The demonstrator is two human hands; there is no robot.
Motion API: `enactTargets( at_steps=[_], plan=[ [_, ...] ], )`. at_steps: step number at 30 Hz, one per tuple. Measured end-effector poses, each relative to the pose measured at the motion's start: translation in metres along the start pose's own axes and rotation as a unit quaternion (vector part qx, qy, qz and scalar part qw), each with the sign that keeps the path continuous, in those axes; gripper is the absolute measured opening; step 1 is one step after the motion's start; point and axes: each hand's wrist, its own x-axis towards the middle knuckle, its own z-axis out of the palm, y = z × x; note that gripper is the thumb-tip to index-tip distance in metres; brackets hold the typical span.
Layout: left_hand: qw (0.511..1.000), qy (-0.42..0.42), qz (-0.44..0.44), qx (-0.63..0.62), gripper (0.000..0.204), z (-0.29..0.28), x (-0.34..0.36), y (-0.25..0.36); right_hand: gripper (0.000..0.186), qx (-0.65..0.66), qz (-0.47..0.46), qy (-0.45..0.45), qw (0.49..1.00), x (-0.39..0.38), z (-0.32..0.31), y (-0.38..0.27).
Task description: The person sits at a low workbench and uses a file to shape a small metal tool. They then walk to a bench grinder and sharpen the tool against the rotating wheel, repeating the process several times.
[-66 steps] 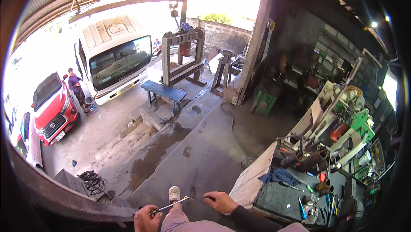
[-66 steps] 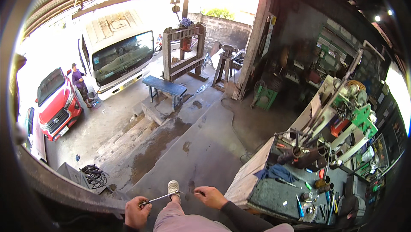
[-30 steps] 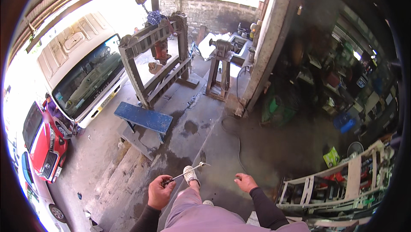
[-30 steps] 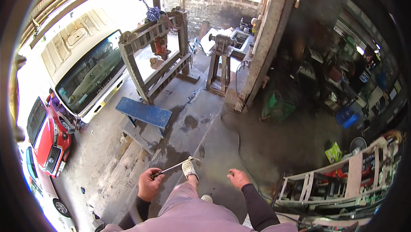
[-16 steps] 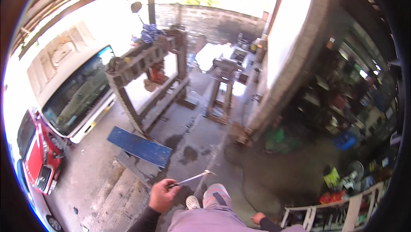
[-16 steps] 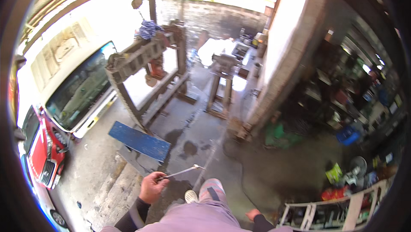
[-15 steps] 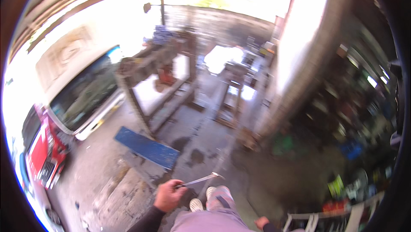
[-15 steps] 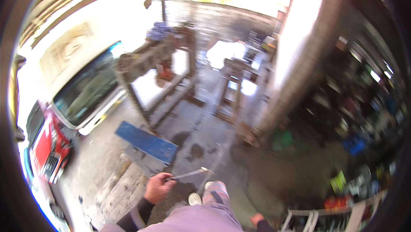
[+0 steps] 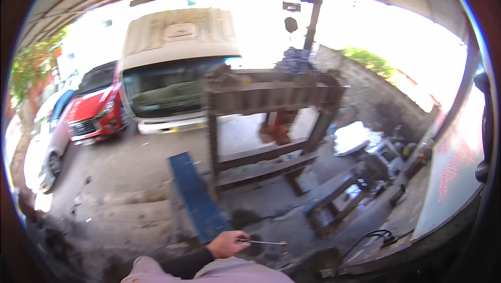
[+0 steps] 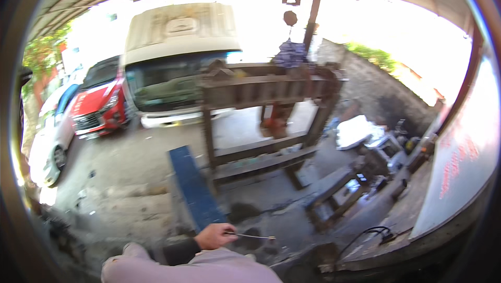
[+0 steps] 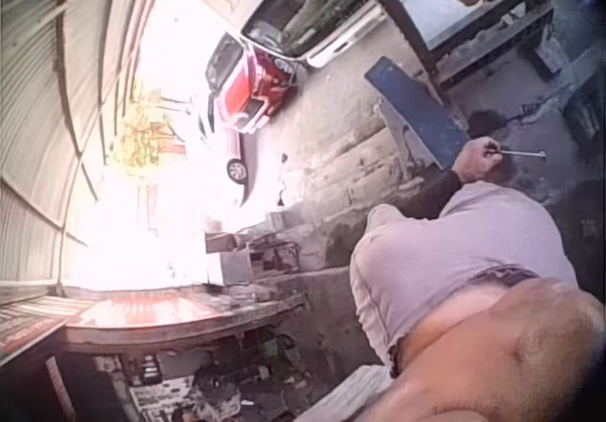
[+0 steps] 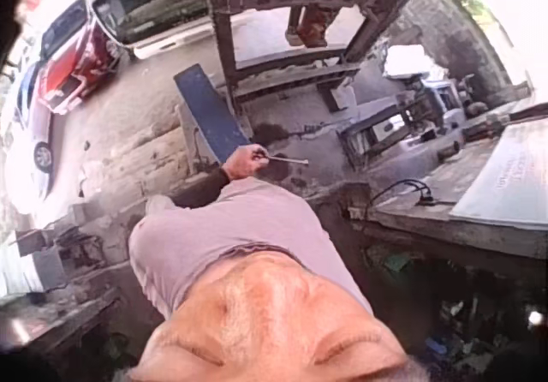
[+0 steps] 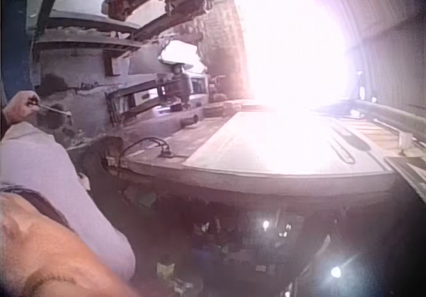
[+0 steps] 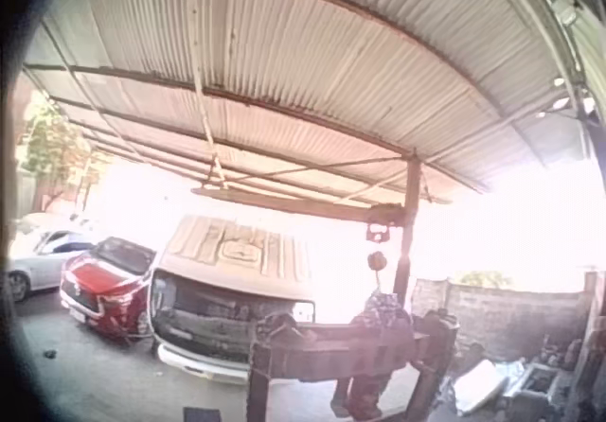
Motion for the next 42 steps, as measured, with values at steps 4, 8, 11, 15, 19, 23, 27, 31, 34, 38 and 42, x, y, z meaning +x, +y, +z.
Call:
enactTargets(
  at_steps=[4, 8, 11, 15, 19, 23, 27, 31, 34, 38, 42],
  plan=[
    [1.0, 0.007, -0.004, 0.011, 0.039, 0.072, 0.158, -0.017, 0.037, -0.073, -0.046, 0.056, 0.995, 0.137, -0.061, 0.046],
    [0.993, -0.115, 0.01, -0.018, 0.037, 0.082, 0.265, 0.025, 0.045, 0.245, -0.14, 0.158, 0.946, 0.226, -0.212, -0.082],
    [0.977, -0.209, 0.038, -0.015, 0.032, 0.111, 0.366, 0.04, 0.043, 0.289, -0.11, 0.155, 0.938, 0.257, -0.313, -0.109],
    [0.949, -0.296, 0.11, 0.002, 0.03, 0.154, 0.527, 0.073, 0.038, 0.377, -0.062, 0.222, 0.897, 0.334, -0.37, -0.063],
    [0.933, -0.327, 0.149, -0.016, 0.031, 0.182, 0.631, 0.134, 0.031, 0.543, 0.063, 0.192, 0.815, 0.384, -0.406, -0.034],
    [0.931, -0.339, 0.135, 0.011, 0.031, 0.19, 0.695, 0.175, 0.029, 0.634, 0.104, 0.185, 0.744, 0.452, -0.458, -0.017],
    [0.94, -0.313, 0.133, 0.019, 0.031, 0.2, 0.747, 0.185, 0.031, 0.758, 0.126, 0.145, 0.623, 0.551, -0.485, 0.0],
    [0.968, -0.225, 0.093, 0.065, 0.031, 0.208, 0.76, 0.182, 0.039, 0.816, 0.205, 0.098, 0.532, 0.627, -0.489, 0.01],
    [0.984, -0.158, 0.049, 0.07, 0.031, 0.215, 0.764, 0.171, 0.042, 0.855, 0.166, 0.096, 0.482, 0.663, -0.485, 0.018],
    [0.984, -0.157, 0.013, 0.087, 0.035, 0.225, 0.786, 0.16, 0.046, 0.867, 0.203, 0.142, 0.432, 0.679, -0.477, 0.005],
    [0.971, -0.204, 0.081, 0.093, 0.038, 0.248, 0.84, 0.163, 0.043, 0.863, 0.186, 0.167, 0.439, 0.686, -0.479, 0.018]
  ],
)
